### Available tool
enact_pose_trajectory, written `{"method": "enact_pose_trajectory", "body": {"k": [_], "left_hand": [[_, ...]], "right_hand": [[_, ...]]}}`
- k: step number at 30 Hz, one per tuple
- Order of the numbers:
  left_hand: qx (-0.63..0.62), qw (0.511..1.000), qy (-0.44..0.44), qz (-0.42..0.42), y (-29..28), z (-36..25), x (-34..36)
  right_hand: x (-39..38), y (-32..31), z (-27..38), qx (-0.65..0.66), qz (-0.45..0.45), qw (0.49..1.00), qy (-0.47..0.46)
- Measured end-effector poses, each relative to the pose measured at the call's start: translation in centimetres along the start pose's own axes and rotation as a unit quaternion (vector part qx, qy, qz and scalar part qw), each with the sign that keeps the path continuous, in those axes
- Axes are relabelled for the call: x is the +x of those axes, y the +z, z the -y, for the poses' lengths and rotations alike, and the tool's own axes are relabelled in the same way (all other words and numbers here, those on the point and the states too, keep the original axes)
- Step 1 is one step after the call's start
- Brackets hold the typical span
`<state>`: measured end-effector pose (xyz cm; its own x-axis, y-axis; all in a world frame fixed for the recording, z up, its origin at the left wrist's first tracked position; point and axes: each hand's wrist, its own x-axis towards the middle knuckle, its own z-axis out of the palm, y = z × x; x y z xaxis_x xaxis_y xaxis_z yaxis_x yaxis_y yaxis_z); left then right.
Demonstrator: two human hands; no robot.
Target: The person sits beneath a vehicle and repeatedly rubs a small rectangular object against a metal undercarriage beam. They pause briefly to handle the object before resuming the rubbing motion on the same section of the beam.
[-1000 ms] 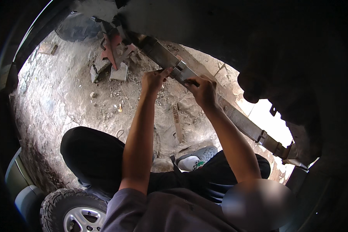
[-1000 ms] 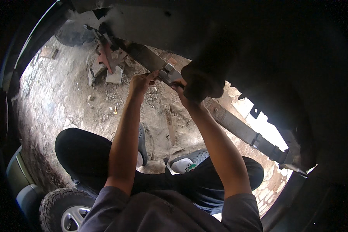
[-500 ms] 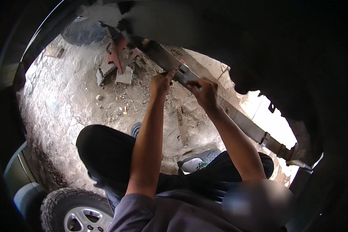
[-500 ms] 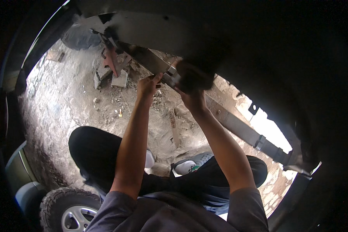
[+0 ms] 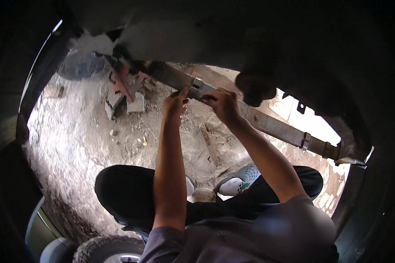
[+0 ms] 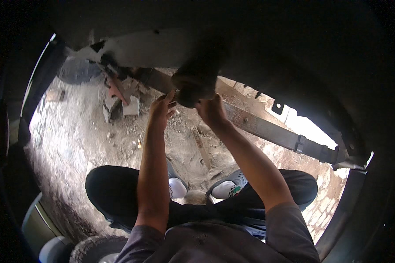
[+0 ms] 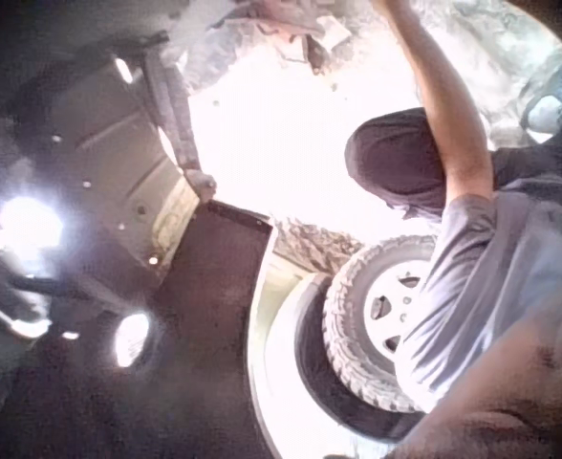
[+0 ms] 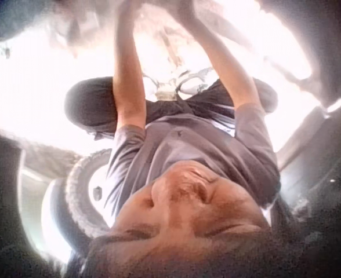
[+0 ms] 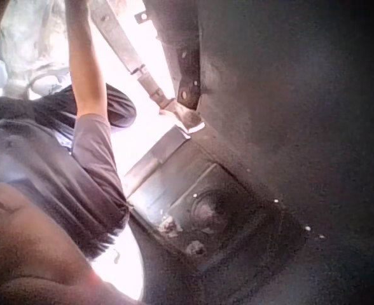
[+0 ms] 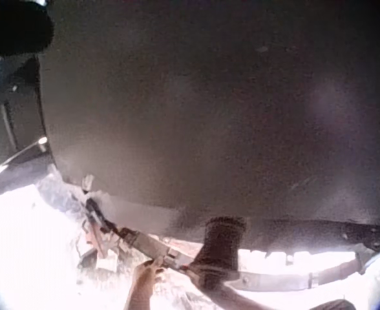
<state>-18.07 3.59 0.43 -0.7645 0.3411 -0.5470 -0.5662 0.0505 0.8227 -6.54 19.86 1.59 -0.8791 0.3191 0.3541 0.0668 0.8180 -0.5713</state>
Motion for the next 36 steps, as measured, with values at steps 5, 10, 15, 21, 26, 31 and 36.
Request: {"method": "enact_pose_trajectory", "body": {"k": [5,10,15,21,26,31,36], "left_hand": [[-0.016,0.999,-0.007,-0.036,0.4,-0.2,-0.8],[0.019,0.996,0.038,-0.073,0.9,0.1,-0.8],[0.027,0.996,0.025,-0.084,1.8,-0.5,-0.5],[-0.046,0.996,-0.009,-0.08,0.9,-0.1,-0.9],[-0.016,0.997,-0.005,-0.073,1.4,0.1,-0.7],[-0.057,0.996,-0.042,-0.049,1.5,-0.5,-1.3],[0.01,0.997,0.025,-0.073,0.0,2.0,1.9]], "right_hand": [[1.4,-0.5,1.4,0.012,0.016,0.999,-0.029],[-0.4,-2.0,0.0,-0.023,0.072,0.997,-0.005],[1.8,0.6,2.0,0.024,-0.031,0.998,-0.046],[-0.2,-1.2,2.5,0.021,0.034,0.999,-0.01],[-0.8,-2.0,1.0,0.039,0.041,0.998,-0.003],[1.3,1.3,2.1,0.053,0.028,0.997,0.047],[-0.3,0.3,1.0,0.036,0.018,0.999,0.014]]}}
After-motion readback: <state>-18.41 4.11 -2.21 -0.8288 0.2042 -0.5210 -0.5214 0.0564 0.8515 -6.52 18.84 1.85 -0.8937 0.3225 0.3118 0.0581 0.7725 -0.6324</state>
